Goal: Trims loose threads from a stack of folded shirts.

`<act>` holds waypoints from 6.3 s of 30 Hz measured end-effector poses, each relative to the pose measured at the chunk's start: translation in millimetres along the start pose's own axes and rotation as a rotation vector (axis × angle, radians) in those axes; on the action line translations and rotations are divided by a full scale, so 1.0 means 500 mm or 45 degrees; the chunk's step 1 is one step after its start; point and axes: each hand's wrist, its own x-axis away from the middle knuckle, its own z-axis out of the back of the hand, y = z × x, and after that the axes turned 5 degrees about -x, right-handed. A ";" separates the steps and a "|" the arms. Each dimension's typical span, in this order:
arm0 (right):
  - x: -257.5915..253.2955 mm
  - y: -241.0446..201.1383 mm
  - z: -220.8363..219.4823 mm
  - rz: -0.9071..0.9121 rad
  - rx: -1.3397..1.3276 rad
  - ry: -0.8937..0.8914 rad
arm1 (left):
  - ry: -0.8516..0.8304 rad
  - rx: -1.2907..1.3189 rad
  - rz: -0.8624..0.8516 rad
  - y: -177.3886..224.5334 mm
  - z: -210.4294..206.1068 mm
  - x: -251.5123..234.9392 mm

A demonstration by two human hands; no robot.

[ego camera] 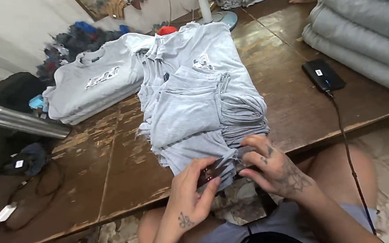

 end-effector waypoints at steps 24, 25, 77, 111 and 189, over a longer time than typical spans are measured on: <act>0.033 0.023 -0.012 -0.030 -0.249 0.076 | -0.045 -0.352 -0.027 0.008 -0.012 -0.015; 0.027 0.025 -0.018 -0.050 -0.220 0.081 | -0.028 -0.229 0.037 0.001 -0.015 -0.015; 0.008 0.036 -0.083 -0.184 -0.210 0.045 | -0.110 -0.392 -0.157 0.009 0.012 -0.020; -0.117 -0.058 -0.062 0.366 -0.182 -0.359 | 1.442 0.403 0.153 -0.046 0.172 -0.060; 0.064 0.012 0.008 -0.080 -0.246 -0.233 | 0.225 1.125 0.333 -0.070 -0.101 0.022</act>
